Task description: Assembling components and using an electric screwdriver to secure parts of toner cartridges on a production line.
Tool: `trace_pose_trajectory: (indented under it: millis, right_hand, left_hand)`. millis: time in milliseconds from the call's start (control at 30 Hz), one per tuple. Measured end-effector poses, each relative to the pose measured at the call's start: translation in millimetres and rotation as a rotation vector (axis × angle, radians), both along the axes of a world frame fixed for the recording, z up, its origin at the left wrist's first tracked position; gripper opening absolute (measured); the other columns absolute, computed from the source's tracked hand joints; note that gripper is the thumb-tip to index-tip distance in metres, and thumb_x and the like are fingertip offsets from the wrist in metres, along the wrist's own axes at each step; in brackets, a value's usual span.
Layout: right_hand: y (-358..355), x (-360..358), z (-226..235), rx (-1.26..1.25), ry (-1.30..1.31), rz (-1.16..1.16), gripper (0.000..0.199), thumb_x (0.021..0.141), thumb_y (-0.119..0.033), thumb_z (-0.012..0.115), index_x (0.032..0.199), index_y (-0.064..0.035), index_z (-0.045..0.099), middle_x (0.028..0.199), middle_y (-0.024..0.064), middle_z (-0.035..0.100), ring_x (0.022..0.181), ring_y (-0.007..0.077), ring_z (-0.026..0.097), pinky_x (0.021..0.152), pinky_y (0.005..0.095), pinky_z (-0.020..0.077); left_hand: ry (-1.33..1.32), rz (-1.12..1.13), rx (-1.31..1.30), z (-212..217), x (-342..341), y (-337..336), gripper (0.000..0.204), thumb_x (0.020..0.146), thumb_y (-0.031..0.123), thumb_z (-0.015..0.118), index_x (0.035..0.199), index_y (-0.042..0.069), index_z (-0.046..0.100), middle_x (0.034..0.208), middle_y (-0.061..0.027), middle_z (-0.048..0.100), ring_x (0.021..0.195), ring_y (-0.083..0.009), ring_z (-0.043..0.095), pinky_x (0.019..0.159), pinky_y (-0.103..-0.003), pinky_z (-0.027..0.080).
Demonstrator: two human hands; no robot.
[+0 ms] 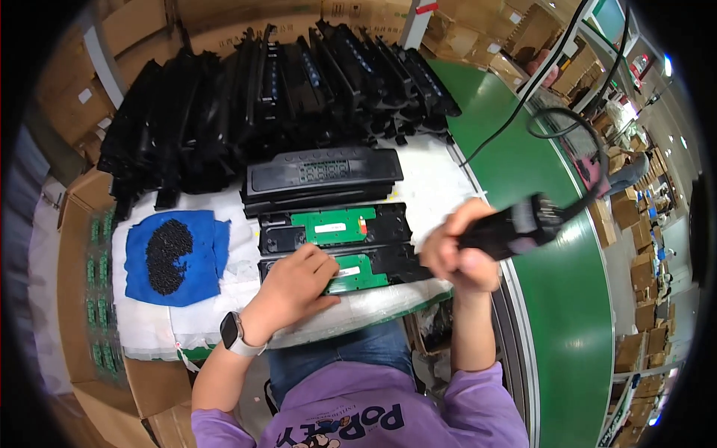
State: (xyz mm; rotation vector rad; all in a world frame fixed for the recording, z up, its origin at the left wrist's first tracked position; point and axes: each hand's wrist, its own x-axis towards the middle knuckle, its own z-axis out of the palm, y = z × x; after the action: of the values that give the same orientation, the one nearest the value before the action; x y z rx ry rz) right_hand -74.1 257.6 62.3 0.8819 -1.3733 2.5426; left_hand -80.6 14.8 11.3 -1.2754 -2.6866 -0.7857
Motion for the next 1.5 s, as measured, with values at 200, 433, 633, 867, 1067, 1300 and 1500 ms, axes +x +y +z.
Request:
trace_pose_trajectory:
  millis: [200,433,633,867,1067,1300,1500]
  right_hand:
    - [65.4,12.8,36.4,0.076,-0.157,-0.258,0.037,0.078,-0.015,0.063,0.104,0.0022,0.043,0.053,0.0031,0.044,0.038,0.0125,0.043,0.042,0.0254,0.0383]
    - [108.6,-33.1,-45.3,1.083,-0.408,-0.869,0.058,0.071,-0.015,0.072,0.117,0.0014,0.042,0.072,0.0092,0.058,0.049,0.0156,0.054,0.047,0.0280,0.0454]
    - [83.9,-42.7,-63.6,1.643,0.184,-1.463,0.052,0.073,-0.022,0.070,0.117,-0.0026,0.049,0.090,0.0165,0.060,0.070,0.0356,0.058,0.070,0.0428,0.0480]
    - [6.5,-35.6,-58.4,1.437,-0.113,-0.663,0.054,0.080,-0.032,0.063,0.123,-0.0038,0.048,0.099,0.0170,0.052,0.091,0.0321,0.055,0.070,0.0408,0.0494]
    - [-7.6,-14.7,-75.1,1.272,-0.007,-0.860,0.056,0.076,-0.025,0.068,0.123,-0.0025,0.049,0.100,0.0214,0.048,0.088,0.0338,0.053,0.073,0.0392,0.0467]
    - [-13.4,-38.5,-34.0,0.937,-0.003,-0.907,0.055,0.077,-0.022,0.066,0.126,-0.0052,0.047,0.103,0.0168,0.040,0.095,0.0293,0.047,0.085,0.0348,0.0401]
    - [-10.8,-115.2,-23.8,1.193,-0.095,-0.955,0.058,0.077,-0.038,0.063,0.121,-0.0034,0.052,0.109,0.0168,0.049,0.103,0.0295,0.051,0.084,0.0378,0.0458]
  left_hand:
    - [0.126,0.151,-0.068,31.3,-18.2,-1.7,0.024,0.067,0.018,0.071,0.080,0.007,0.054,0.064,-0.0098,0.057,0.058,-0.0258,0.058,0.051,-0.035,0.045]
    - [0.330,0.080,0.203,13.4,-69.0,10.7,0.011,0.075,0.006,0.063,0.085,0.004,0.060,0.081,-0.0081,0.062,0.078,-0.0254,0.059,0.065,-0.035,0.048]
    - [0.484,0.379,0.330,19.9,-26.6,13.7,0.012,0.071,0.000,0.063,0.083,0.001,0.059,0.082,-0.0096,0.060,0.081,-0.0287,0.058,0.069,-0.036,0.046]
    - [0.046,0.821,0.223,-15.2,8.2,-32.0,0.048,0.081,0.021,0.061,0.116,-0.009,0.046,0.099,-0.0223,0.053,0.094,-0.0367,0.050,0.083,-0.040,0.041]
    - [0.035,0.766,0.253,-25.6,24.3,-22.1,0.081,0.073,0.027,0.073,0.129,-0.013,0.029,0.100,-0.0233,0.052,0.095,-0.0363,0.049,0.084,-0.040,0.040]
    - [0.112,0.778,0.553,15.4,-1.5,-23.4,0.080,0.063,0.025,0.081,0.124,-0.009,0.042,0.099,-0.0208,0.058,0.089,-0.0330,0.057,0.080,-0.037,0.045]
    - [0.257,0.877,0.454,22.2,-65.8,-20.8,0.068,0.068,0.032,0.077,0.116,-0.007,0.050,0.099,-0.0184,0.058,0.096,-0.0319,0.054,0.083,-0.037,0.044]
